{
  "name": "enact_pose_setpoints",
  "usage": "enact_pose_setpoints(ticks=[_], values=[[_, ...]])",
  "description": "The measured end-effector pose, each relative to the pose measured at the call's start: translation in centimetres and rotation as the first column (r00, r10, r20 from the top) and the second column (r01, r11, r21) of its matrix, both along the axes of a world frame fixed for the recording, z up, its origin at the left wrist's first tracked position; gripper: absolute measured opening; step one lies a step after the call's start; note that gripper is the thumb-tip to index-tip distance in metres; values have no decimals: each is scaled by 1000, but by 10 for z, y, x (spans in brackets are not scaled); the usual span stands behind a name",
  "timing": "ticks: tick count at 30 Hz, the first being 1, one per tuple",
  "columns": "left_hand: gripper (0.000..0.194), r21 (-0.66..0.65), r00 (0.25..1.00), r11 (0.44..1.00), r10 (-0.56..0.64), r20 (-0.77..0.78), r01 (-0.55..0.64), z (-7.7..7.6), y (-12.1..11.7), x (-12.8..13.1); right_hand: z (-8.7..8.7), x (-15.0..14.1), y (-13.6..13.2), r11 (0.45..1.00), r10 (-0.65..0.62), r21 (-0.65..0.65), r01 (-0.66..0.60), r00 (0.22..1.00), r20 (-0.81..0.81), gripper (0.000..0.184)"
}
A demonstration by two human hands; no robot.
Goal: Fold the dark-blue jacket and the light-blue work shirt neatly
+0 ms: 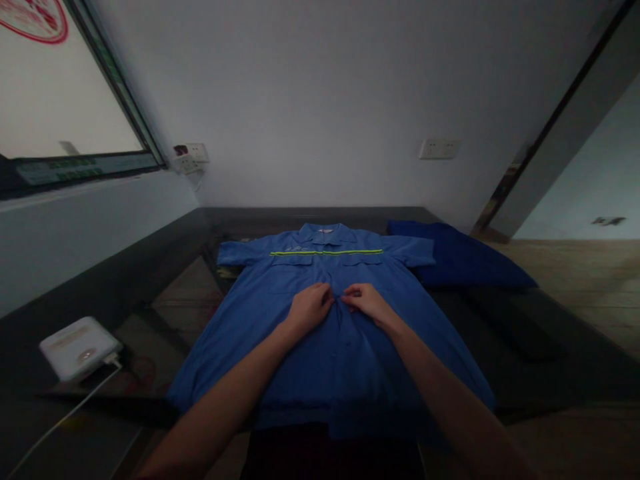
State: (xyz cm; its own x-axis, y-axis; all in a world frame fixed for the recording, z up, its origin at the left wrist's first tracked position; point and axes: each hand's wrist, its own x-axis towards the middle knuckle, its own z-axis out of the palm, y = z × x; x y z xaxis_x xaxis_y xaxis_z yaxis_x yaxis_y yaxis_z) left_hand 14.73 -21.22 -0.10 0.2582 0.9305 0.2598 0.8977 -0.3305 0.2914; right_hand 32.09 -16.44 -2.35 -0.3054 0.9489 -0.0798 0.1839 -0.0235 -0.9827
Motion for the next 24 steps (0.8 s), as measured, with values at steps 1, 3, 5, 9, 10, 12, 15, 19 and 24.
enact_pose_setpoints(ticks=[1,3,5,9,10,12,15,19,24], values=[[4,4,1000,1000,-3,4,3,0,0,0,0,1,0,1000,4,1,-4,1000,-2,15],[4,11,1000,1000,-10,19,10,-1,1,0,1,1,0,1000,11,4,-11,1000,-12,17],[4,11,999,1000,-12,32,11,-1,1,-1,3,1,-1,1000,22,10,-21,999,-29,18],[5,2,999,1000,-6,45,6,0,2,-1,7,0,-3,1000,15,28,-14,999,-44,16],[5,2,999,1000,-9,49,9,0,2,-1,8,0,-3,999,6,33,-5,999,-38,15],[5,4,998,1000,-13,61,12,1,2,-1,9,-1,-4,999,-10,42,11,1000,-25,13],[5,-3,997,1000,-18,79,18,2,1,-1,9,-1,-4,999,-14,51,15,1000,-18,14],[5,-16,996,1000,-21,86,22,3,1,-1,8,0,-4,999,-11,36,11,1000,-19,16],[5,-22,997,1000,-18,78,20,2,2,-1,9,0,-5,1000,27,17,-26,999,-43,15]])
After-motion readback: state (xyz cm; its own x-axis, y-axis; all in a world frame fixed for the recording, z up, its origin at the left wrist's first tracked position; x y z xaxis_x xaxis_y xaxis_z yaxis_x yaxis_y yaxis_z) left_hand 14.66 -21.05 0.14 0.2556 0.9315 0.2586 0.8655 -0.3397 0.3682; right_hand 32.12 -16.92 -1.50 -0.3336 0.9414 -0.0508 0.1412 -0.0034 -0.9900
